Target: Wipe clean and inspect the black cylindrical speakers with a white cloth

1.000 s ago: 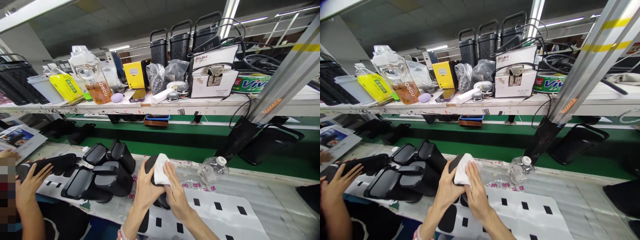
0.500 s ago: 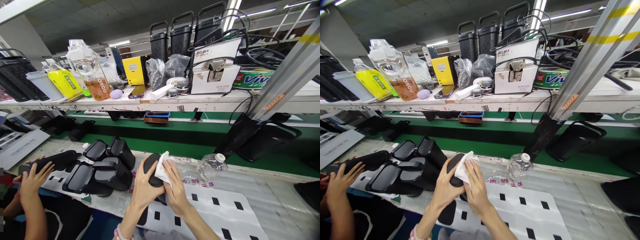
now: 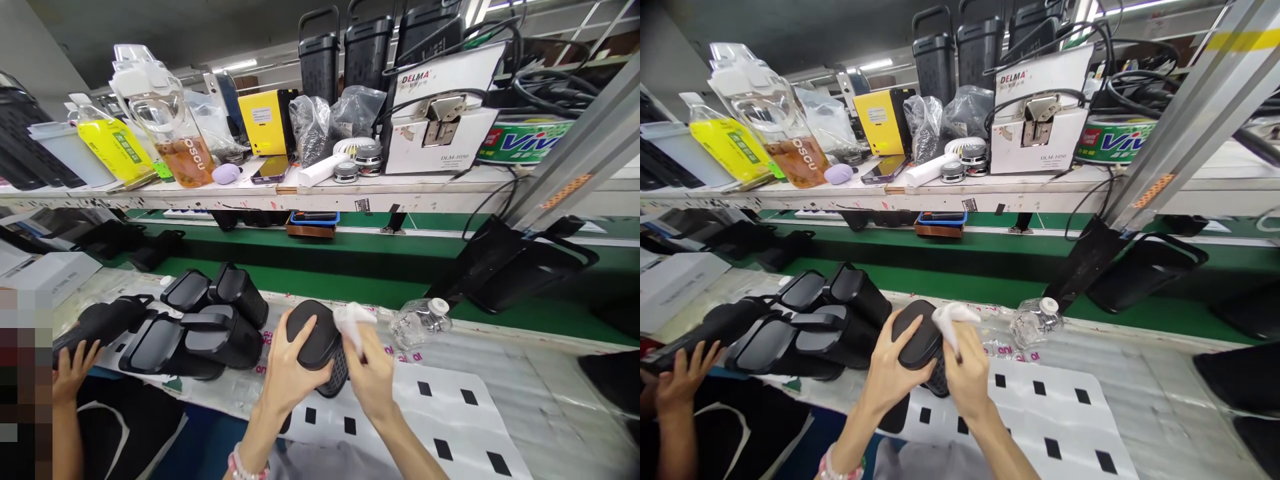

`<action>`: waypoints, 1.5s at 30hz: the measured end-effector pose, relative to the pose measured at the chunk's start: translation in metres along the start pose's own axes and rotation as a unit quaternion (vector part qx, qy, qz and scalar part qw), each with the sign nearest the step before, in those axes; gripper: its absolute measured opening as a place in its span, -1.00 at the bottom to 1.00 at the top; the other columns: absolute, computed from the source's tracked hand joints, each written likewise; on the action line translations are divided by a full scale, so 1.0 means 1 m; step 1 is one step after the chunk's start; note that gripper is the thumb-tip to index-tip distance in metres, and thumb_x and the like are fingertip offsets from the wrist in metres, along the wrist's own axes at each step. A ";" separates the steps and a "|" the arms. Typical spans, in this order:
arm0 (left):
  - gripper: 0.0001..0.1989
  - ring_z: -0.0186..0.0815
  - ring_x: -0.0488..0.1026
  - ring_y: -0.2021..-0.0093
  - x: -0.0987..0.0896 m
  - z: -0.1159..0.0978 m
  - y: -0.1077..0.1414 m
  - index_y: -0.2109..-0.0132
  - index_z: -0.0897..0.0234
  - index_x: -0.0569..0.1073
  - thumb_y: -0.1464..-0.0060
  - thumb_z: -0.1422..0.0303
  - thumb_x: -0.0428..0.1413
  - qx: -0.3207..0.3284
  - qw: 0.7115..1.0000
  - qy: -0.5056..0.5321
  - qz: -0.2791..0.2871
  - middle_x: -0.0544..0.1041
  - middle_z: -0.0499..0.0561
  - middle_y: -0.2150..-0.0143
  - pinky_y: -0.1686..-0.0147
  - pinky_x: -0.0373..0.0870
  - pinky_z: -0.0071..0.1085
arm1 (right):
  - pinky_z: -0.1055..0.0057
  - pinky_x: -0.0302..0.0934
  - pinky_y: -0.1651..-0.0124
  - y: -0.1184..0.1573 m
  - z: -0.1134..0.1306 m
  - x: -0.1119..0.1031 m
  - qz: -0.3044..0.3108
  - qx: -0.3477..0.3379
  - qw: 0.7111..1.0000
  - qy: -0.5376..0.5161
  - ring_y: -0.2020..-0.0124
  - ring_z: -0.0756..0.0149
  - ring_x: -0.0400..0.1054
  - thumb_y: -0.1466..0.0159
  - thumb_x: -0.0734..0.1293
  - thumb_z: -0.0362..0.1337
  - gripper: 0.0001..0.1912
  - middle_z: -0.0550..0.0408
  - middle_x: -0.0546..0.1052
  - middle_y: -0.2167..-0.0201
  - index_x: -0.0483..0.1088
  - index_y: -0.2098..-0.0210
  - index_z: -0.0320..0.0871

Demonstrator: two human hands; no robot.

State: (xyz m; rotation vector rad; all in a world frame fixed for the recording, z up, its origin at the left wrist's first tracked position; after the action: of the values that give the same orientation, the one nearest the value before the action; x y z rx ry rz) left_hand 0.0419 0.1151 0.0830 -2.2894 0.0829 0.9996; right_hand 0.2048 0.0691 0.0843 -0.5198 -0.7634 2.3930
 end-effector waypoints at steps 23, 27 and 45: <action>-0.31 0.05 0.34 -0.16 0.002 0.003 -0.004 -0.17 0.17 0.40 0.21 0.41 0.27 -0.022 0.999 -0.022 -0.026 0.20 0.21 -0.24 -0.08 0.41 -0.01 | 0.34 0.32 0.10 0.000 0.029 0.007 0.027 -0.145 0.988 0.051 0.17 0.27 0.38 -0.26 0.18 -0.57 -0.66 0.03 0.51 0.23 0.43 0.09 -0.13; -0.35 0.04 0.32 -0.18 0.000 0.001 -0.006 -0.16 0.18 0.41 0.16 0.37 0.26 -0.009 0.999 -0.029 -0.037 0.20 0.21 -0.23 -0.12 0.37 0.00 | 0.37 0.32 0.11 -0.005 0.023 0.005 0.009 -0.123 0.990 0.062 0.19 0.29 0.40 -0.28 0.20 -0.54 -0.72 0.03 0.52 0.23 0.43 0.13 -0.14; -0.31 0.00 0.30 -0.19 0.002 0.011 -0.005 -0.18 0.12 0.38 0.18 0.35 0.27 -0.027 0.999 -0.021 -0.022 0.17 0.16 -0.26 -0.15 0.35 -0.05 | 0.39 0.33 0.37 -0.007 -0.055 -0.011 -0.026 0.248 0.962 -0.117 0.38 0.23 0.42 -0.19 0.39 -0.09 -0.69 0.00 0.58 0.34 0.51 0.22 -0.21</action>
State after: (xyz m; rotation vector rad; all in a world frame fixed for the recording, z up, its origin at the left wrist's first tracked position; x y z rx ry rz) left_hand 0.0378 0.1256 0.0791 -2.3079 -0.0115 1.0374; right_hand 0.2443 0.0888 0.0485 -0.0128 -0.2405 2.4970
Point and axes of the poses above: each hand's wrist, its own y-axis away from the middle knuckle, its own x-axis out of the palm, z = x × y, the point moved 10 cm from there along -y, towards the middle knuckle
